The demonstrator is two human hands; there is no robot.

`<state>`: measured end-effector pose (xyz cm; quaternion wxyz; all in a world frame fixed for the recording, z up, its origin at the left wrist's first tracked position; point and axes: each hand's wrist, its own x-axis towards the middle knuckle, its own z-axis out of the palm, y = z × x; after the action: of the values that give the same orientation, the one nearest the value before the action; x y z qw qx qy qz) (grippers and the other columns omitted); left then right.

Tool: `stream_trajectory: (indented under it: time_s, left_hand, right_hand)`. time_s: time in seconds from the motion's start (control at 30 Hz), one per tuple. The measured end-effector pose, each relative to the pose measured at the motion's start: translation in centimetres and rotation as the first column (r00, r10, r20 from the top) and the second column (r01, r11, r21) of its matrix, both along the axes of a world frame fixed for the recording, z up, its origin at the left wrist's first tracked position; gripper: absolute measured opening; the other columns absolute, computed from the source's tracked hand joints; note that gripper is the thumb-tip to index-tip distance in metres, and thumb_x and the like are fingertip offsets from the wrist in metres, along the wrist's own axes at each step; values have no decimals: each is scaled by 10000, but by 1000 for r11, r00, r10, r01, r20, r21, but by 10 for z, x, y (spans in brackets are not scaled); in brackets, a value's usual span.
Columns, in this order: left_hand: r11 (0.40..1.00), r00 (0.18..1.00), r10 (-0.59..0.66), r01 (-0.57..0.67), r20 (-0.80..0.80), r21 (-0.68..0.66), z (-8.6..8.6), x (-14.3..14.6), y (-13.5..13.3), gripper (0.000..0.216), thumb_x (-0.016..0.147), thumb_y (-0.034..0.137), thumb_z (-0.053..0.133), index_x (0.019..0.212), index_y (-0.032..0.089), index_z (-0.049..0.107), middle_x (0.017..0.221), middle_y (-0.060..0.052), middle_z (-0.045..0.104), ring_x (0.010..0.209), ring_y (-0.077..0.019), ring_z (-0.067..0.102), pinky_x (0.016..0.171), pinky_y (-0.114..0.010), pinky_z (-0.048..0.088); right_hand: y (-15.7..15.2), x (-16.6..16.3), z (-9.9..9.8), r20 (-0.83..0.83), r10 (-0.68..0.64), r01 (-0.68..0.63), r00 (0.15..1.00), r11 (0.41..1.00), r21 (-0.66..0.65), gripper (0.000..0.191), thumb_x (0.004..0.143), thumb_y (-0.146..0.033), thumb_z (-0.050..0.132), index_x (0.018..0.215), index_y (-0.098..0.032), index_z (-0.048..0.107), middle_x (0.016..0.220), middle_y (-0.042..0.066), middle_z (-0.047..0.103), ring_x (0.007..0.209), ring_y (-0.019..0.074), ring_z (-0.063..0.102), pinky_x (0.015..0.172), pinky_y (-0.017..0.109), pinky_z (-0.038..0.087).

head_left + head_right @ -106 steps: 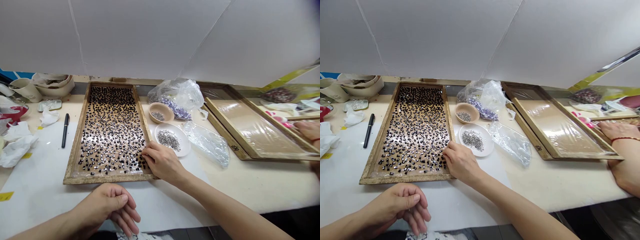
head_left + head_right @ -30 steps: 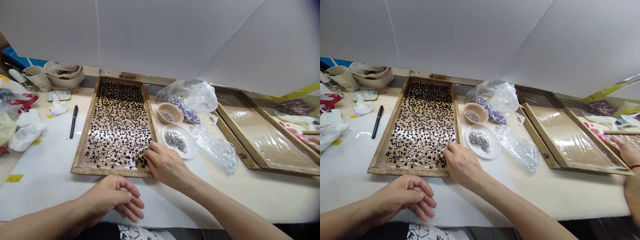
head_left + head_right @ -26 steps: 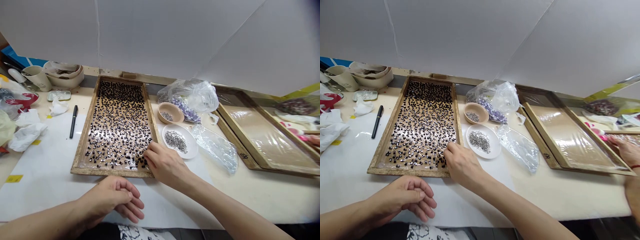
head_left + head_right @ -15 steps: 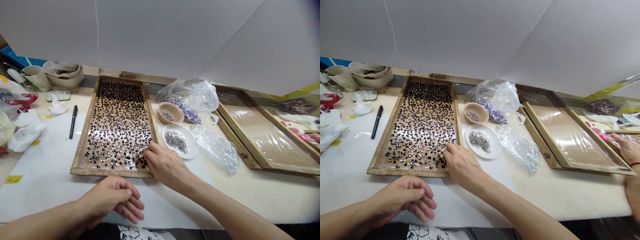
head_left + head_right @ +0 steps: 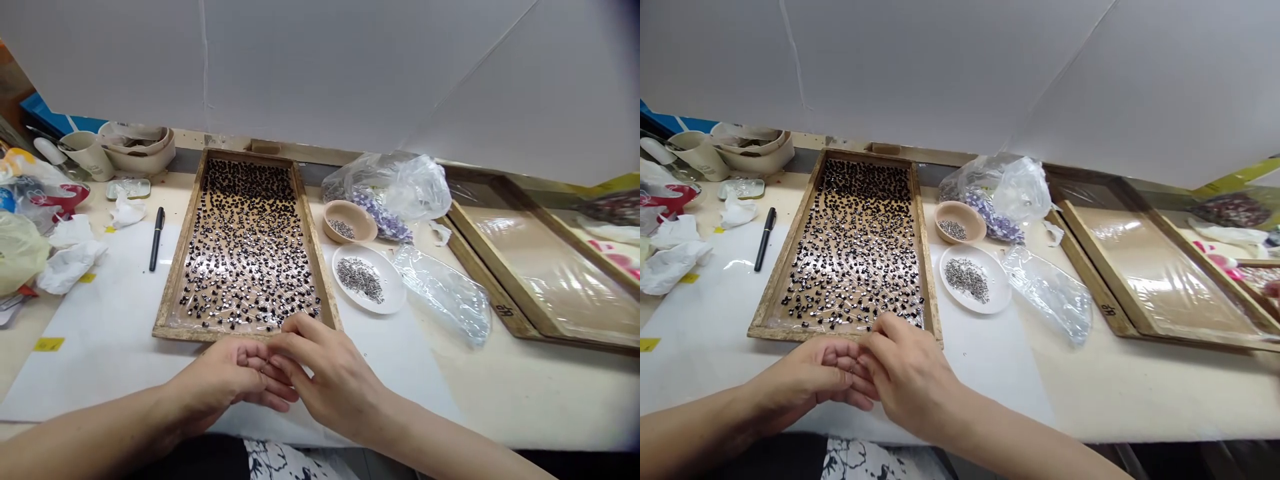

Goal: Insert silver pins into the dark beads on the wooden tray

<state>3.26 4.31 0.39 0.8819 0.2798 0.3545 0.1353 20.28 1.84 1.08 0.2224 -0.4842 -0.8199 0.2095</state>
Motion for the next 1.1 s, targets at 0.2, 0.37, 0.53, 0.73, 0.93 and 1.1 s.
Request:
stream_trajectory:
  time_s: [0.2, 0.37, 0.53, 0.73, 0.93, 1.1]
  left_hand:
    - [999, 1000, -5, 5, 17, 36, 5, 2, 2, 218, 625, 64, 585, 822, 97, 671, 799, -86, 668, 777, -158, 628, 788, -315, 492]
    - [999, 999, 20, -21, -32, -33, 3, 1, 1, 269, 588, 96, 605, 853, 76, 650, 822, -118, 680, 798, -210, 657, 786, -358, 497]
    - [995, 994, 55, -63, -95, -78, 1, -1, -2, 260, 615, 185, 641, 849, 80, 596, 839, -138, 681, 803, -258, 676, 776, -403, 500]
    - [998, 993, 25, -30, -112, -51, 3, 0, -1, 223, 656, 227, 637, 822, 91, 575, 798, -119, 679, 759, -233, 680, 745, -387, 508]
    - [999, 993, 8, -14, -116, -49, 0, 0, 0, 261, 654, 267, 665, 822, 92, 569, 788, -117, 680, 721, -223, 681, 710, -377, 516]
    - [999, 995, 11, -15, -97, -36, -4, -2, -2, 357, 658, 314, 687, 906, 88, 565, 796, -115, 682, 713, -224, 683, 686, -366, 516]
  right_hand:
    - [-3, -6, -6, 36, 10, -13, 999, 998, 67, 236, 869, -152, 405, 727, -144, 593, 745, 67, 529, 641, 135, 478, 545, 260, 401]
    - [3, 7, 3, -106, -10, 4, 994, 998, -56, 129, 822, -111, 463, 801, -166, 578, 775, 44, 535, 648, 121, 494, 540, 241, 409]
    - [24, 33, 1, -9, -138, 139, 990, 989, 42, 116, 832, -119, 468, 796, -161, 570, 811, 55, 554, 681, 128, 519, 564, 247, 412]
    - [35, 38, -20, 277, -172, 128, 946, 977, 169, 199, 869, -165, 428, 786, -143, 607, 792, 66, 563, 655, 140, 524, 548, 260, 381]
    - [33, 36, -22, 267, -139, 94, 954, 980, 175, 213, 885, -169, 420, 815, -139, 620, 810, 66, 569, 670, 136, 518, 573, 260, 380]
    - [34, 32, -24, 260, -113, 67, 959, 981, 180, 221, 881, -166, 428, 799, -143, 632, 774, 61, 566, 642, 135, 501, 566, 259, 367]
